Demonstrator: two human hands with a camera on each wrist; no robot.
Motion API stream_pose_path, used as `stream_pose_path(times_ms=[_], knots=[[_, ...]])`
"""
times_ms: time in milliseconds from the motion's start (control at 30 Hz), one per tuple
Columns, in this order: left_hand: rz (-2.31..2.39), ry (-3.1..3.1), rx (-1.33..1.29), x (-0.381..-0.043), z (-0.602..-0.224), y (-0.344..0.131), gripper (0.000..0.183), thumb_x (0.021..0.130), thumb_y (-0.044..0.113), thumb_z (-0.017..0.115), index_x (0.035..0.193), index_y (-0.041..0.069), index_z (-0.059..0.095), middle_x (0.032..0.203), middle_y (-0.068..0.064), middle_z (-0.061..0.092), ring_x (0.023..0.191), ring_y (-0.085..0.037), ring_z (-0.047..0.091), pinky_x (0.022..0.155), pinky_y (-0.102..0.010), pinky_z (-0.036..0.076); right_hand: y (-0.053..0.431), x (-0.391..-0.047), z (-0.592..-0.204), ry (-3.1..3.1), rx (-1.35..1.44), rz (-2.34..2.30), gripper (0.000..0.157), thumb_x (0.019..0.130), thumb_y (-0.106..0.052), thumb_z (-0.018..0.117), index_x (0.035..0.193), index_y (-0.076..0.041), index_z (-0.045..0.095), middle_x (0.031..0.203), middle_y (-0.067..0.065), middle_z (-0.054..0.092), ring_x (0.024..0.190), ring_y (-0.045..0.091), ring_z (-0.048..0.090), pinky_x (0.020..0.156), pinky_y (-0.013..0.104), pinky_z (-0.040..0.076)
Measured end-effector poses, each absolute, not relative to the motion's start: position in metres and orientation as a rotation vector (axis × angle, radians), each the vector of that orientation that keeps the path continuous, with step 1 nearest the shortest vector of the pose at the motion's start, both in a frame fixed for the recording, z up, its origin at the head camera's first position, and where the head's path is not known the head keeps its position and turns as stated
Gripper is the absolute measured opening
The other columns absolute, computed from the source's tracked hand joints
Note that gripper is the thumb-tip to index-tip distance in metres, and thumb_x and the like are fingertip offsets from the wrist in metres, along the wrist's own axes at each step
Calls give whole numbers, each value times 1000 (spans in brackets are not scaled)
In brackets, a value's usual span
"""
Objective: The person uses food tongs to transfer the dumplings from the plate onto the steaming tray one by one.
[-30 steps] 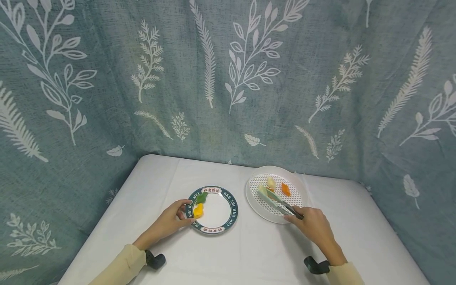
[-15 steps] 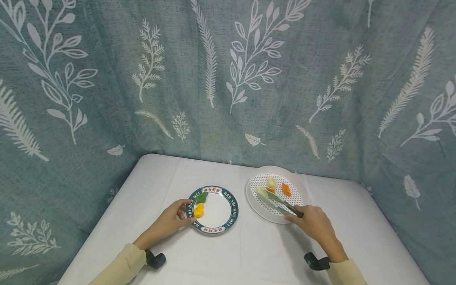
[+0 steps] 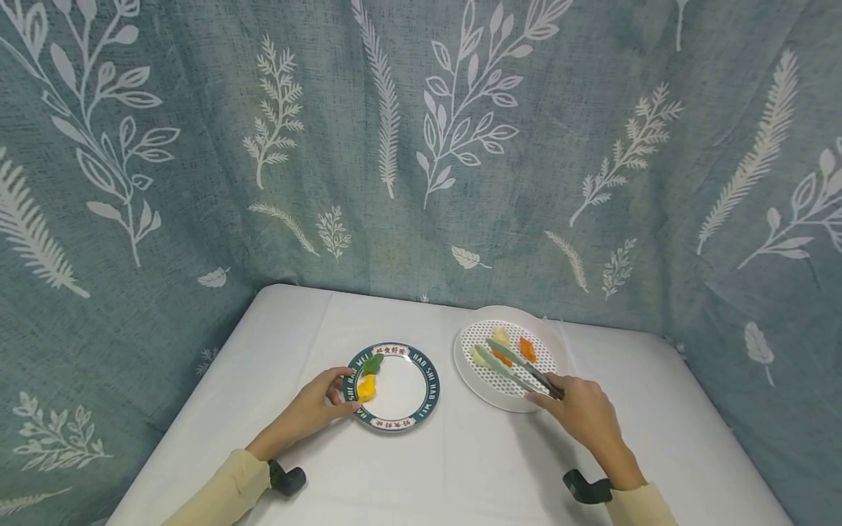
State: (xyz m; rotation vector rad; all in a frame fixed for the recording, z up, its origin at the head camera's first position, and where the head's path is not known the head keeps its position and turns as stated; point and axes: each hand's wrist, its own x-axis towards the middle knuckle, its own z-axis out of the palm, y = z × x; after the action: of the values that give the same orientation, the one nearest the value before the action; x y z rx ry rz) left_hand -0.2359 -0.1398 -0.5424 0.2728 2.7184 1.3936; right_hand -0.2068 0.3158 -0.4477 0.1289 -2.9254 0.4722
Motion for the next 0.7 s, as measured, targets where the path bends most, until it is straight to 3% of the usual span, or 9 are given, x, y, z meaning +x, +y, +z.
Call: stream_pose_path(times_ms=[333,600,700], knots=[[1392,2712,278,-237,-542,-139,67,86,26,85,145,12,54,111,-2,59,84,-14,52,71,-31,44,299,-203,-448,-2869,174,510,62,84,-45,84,123,2,73,115,22,73,83,24,66,60,38,47],[1389,2703,277,-238,-543,-140,68,86,27,85,145,12,54,111,-2,59,84,-14,52,71,-31,44,279,-202,-456,-2847,213,562,61,81,-43,86,122,0,74,108,20,74,70,18,50,52,31,30],[1385,2712,280,-238,-542,-140,68,86,27,85,145,12,54,111,-2,59,84,-14,52,70,-30,44,269,-202,-460,-2839,240,579,58,80,-42,88,121,-3,75,90,10,75,64,15,46,50,30,28]])
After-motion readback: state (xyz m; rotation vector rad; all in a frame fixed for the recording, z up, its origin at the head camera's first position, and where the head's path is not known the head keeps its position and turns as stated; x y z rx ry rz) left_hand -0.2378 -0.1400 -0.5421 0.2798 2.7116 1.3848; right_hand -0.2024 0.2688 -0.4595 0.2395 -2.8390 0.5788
